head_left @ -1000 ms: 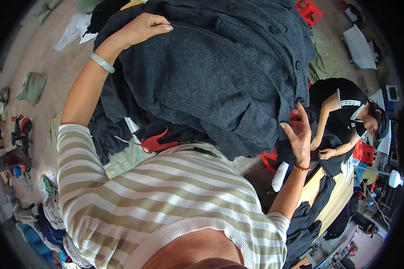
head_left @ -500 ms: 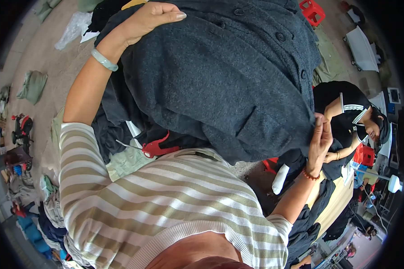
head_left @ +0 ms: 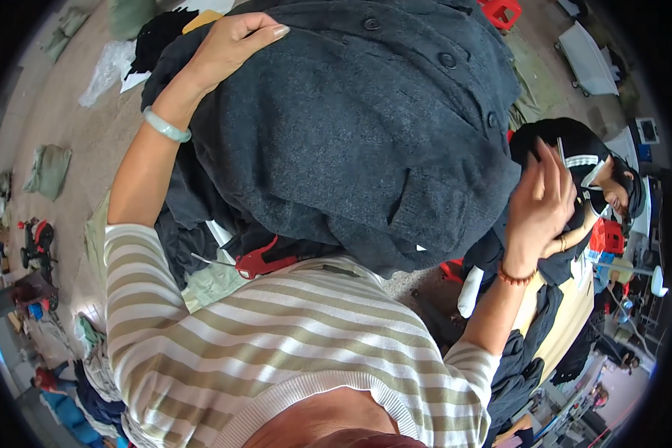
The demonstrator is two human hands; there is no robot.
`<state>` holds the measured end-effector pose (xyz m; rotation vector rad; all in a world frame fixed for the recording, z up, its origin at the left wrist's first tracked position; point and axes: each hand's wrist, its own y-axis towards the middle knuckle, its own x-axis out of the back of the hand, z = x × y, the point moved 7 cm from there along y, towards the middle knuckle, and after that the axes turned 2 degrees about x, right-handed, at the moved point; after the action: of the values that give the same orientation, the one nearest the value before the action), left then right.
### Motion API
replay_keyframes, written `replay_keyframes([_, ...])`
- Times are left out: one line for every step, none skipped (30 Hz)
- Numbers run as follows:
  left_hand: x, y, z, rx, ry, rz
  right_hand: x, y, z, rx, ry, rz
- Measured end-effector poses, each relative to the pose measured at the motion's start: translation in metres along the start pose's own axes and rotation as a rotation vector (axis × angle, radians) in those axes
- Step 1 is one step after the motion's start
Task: Finishing and inspecting black garments by checking seams and clipping loose threads with scissors.
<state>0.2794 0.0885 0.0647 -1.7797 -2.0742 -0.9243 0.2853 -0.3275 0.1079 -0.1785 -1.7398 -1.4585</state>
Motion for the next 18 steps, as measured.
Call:
replay_keyframes([0.002, -0.004, -0.005, -0.013, -0.002, 0.010, -0.006, 0.011, 0.016, -0.046, 0.232, 0.002])
replay_keyframes([0.005, -0.007, -0.010, -0.036, 0.049, -0.003, -0.014, 0.022, 0.044, -0.045, 0.439, 0.059])
replay_keyframes([0.008, -0.008, -0.018, -0.069, 0.097, -0.018, -0.020, 0.032, 0.075, 0.084, 0.555, 0.057])
replay_keyframes([0.009, -0.011, -0.020, -0.051, 0.089, -0.005, -0.032, 0.040, 0.101, 0.110, 0.659, 0.125])
replay_keyframes([0.008, -0.011, -0.018, -0.035, 0.084, 0.006, -0.052, 0.044, 0.122, 0.120, 0.782, 0.130])
replay_keyframes([0.004, -0.011, -0.023, -0.021, 0.052, 0.017, -0.071, 0.047, 0.138, 0.109, 0.855, 0.155])
replay_keyframes([0.001, -0.012, -0.025, 0.003, 0.021, 0.028, -0.087, 0.049, 0.151, 0.126, 0.876, 0.166])
replay_keyframes([0.003, -0.015, -0.019, 0.083, -0.028, 0.067, -0.102, 0.051, 0.162, 0.149, 0.852, 0.243])
replay_keyframes([0.003, -0.019, -0.024, 0.083, -0.023, 0.070, -0.115, 0.051, 0.172, 0.170, 0.832, 0.330])
replay_keyframes([0.000, -0.024, -0.038, 0.008, 0.007, 0.091, -0.121, 0.052, 0.178, 0.193, 0.764, 0.347])
replay_keyframes([-0.003, -0.028, -0.049, -0.061, 0.039, 0.104, -0.120, 0.053, 0.182, 0.202, 0.775, 0.351])
replay_keyframes([-0.006, -0.031, -0.051, -0.054, 0.061, 0.122, -0.114, 0.054, 0.180, 0.206, 0.826, 0.324])
replay_keyframes([-0.015, -0.031, -0.057, -0.071, 0.080, 0.115, -0.111, 0.054, 0.176, 0.206, 0.870, 0.298])
replay_keyframes([-0.023, -0.029, -0.066, -0.095, 0.095, 0.107, -0.105, 0.054, 0.170, 0.226, 0.914, 0.236])
replay_keyframes([-0.031, -0.027, -0.067, -0.038, 0.180, 0.154, -0.102, 0.054, 0.169, 0.216, 0.943, 0.231])
replay_keyframes([-0.038, -0.024, -0.069, -0.076, 0.129, 0.148, -0.097, 0.055, 0.162, 0.196, 0.950, 0.213])
replay_keyframes([-0.046, -0.020, -0.068, -0.125, 0.070, 0.149, -0.094, 0.056, 0.163, 0.197, 0.928, 0.204])
replay_keyframes([-0.047, -0.019, -0.060, -0.125, 0.222, 0.098, -0.085, 0.059, 0.162, 0.257, 0.946, 0.122])
